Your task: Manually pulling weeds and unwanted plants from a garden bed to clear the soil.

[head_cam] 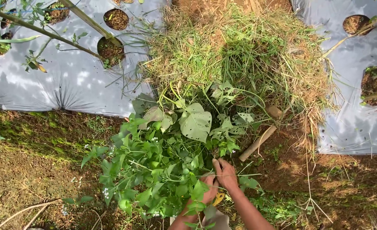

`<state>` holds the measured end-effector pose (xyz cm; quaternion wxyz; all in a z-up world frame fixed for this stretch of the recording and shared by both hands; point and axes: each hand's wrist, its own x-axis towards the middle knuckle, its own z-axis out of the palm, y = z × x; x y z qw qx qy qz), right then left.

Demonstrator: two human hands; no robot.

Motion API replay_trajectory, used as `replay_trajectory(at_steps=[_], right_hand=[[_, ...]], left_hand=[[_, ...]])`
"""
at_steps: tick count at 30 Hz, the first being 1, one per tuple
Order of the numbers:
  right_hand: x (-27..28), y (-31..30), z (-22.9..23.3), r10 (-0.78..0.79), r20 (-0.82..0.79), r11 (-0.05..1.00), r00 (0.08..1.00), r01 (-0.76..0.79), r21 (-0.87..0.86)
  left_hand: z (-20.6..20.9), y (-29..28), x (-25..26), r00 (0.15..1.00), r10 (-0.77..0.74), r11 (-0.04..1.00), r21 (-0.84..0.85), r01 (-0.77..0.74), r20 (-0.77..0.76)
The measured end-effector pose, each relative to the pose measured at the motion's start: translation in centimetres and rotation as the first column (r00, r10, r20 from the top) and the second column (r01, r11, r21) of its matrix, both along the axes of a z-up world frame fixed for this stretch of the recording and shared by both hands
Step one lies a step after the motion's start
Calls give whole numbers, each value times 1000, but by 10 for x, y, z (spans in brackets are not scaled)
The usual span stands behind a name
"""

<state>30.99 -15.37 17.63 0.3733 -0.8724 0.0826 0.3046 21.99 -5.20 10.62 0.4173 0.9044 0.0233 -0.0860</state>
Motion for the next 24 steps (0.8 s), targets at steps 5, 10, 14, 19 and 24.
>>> replay_trajectory(at_steps=[5,10,14,19,24], right_hand=[[-21,-10,2,-17,193,999,981,6,53],[-68,-58,-30,-154,257,988,954,154,19],[-69,-84,-16,-238,509,967,827,252,42],[-77,-133,-7,-634,377,753,675,650,103],[-84,-178,-17,-852,199,520,484,826,216]], left_hand=[[21,10,-1,980,-198,977,68,200,-32],[132,45,33,663,-508,841,-484,243,-550],[154,50,51,975,-129,985,135,105,180],[-21,64,59,904,53,997,-69,-26,425],[-48,107,51,989,43,924,382,14,-139]])
